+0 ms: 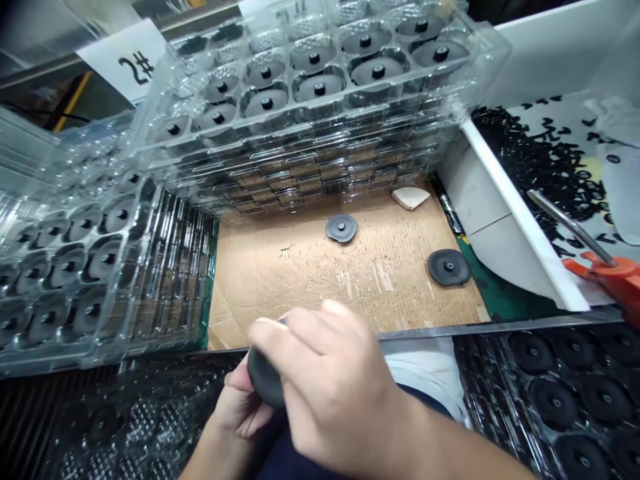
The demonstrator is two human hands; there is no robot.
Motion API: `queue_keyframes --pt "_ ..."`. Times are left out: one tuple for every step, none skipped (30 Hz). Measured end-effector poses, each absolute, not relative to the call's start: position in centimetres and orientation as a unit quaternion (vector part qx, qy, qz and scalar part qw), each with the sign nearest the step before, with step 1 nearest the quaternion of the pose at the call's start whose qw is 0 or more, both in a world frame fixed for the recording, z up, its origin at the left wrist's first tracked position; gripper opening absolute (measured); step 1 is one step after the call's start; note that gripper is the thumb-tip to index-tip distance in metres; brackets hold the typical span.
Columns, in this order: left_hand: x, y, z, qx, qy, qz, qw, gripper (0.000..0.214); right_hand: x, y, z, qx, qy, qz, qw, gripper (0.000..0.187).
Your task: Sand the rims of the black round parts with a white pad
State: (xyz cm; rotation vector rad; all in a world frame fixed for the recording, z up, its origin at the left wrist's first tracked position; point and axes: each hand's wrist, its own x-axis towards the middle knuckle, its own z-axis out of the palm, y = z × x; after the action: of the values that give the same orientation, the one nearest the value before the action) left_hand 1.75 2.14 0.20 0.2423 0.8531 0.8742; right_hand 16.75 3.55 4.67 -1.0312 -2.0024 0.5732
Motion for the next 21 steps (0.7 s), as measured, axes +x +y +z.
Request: queue_keyframes --pt "1.8 2.2 0.1 0.120 0.383 0.427 0.810 0.058 16.7 3.0 4.6 -0.439 -0.780 0.205 0.396 0.027" --pt "1.9 2.3 0.1 0.126 0.366 0.447 0.806 0.061 16.8 2.4 4.5 -0.462 -0.774 0.188 0.391 0.028" --pt "1.9 2.4 0.0 0.132 0.349 0.466 0.802 0.062 17.0 2.0 4.4 -0.473 -0.770 0.183 0.388 0.028" --pt "2.0 2.5 -0.1 0.137 0.340 0.483 0.795 0.062 17.2 1.6 4.3 -0.476 -0.763 0.195 0.391 0.028" --pt "2.1 2.5 -0.2 0.141 0.336 0.496 0.788 0.062 17.5 1.4 4.2 -0.479 -0.750 0.222 0.398 0.027" --pt "2.1 2.5 -0.2 0.144 0.336 0.507 0.781 0.062 17.7 1.3 4.2 -0.482 -0.733 0.259 0.404 0.025" --pt "2.2 2.5 -0.2 0.145 0.338 0.515 0.774 0.062 17.9 1.3 4.1 -0.482 -0.716 0.299 0.407 0.025" --pt "2.3 2.4 -0.2 0.144 0.342 0.521 0.769 0.061 18.0 1.3 4.0 -0.478 -0.703 0.336 0.406 0.024" --pt "2.4 2.4 -0.2 0.140 0.346 0.526 0.764 0.061 18.1 1.4 3.8 -0.467 -0.695 0.364 0.409 0.024" --pt "2.4 2.3 -0.1 0.136 0.350 0.530 0.761 0.061 18.2 1.4 3.6 -0.451 -0.689 0.388 0.414 0.024" --pt "2.5 2.3 0.0 0.133 0.351 0.534 0.758 0.061 18.2 1.4 3.5 -0.438 -0.681 0.408 0.421 0.024" --pt "2.6 2.2 0.1 0.131 0.353 0.538 0.754 0.061 18.3 1.4 3.4 -0.435 -0.671 0.425 0.425 0.024" --pt "2.7 2.2 0.2 0.132 0.354 0.543 0.750 0.061 18.4 1.5 3.3 -0.445 -0.657 0.433 0.429 0.025" --pt "2.8 2.2 0.2 0.135 0.353 0.548 0.746 0.061 18.4 1.5 3.3 -0.466 -0.640 0.430 0.435 0.027" --pt "3.0 2.2 0.3 0.140 0.353 0.552 0.742 0.060 18.4 1.7 3.4 -0.494 -0.622 0.411 0.447 0.029" --pt "3.1 2.2 0.2 0.145 0.354 0.555 0.739 0.060 18.4 1.8 3.6 -0.520 -0.611 0.380 0.460 0.032" --pt "3.1 2.2 0.2 0.150 0.356 0.557 0.735 0.060 18.4 2.0 3.8 -0.526 -0.620 0.347 0.469 0.035" --pt "3.1 2.2 0.1 0.154 0.361 0.557 0.732 0.060 18.3 2.3 4.1 -0.512 -0.640 0.316 0.478 0.037" --pt "3.1 2.3 0.0 0.157 0.368 0.553 0.731 0.062 18.2 2.5 4.3 -0.487 -0.667 0.296 0.479 0.037" --pt "2.9 2.3 0.0 0.157 0.378 0.548 0.730 0.064 18.1 2.7 4.5 -0.462 -0.698 0.292 0.463 0.036" --pt "2.8 2.3 -0.1 0.155 0.389 0.542 0.729 0.064 18.0 2.8 4.6 -0.443 -0.726 0.300 0.432 0.033"
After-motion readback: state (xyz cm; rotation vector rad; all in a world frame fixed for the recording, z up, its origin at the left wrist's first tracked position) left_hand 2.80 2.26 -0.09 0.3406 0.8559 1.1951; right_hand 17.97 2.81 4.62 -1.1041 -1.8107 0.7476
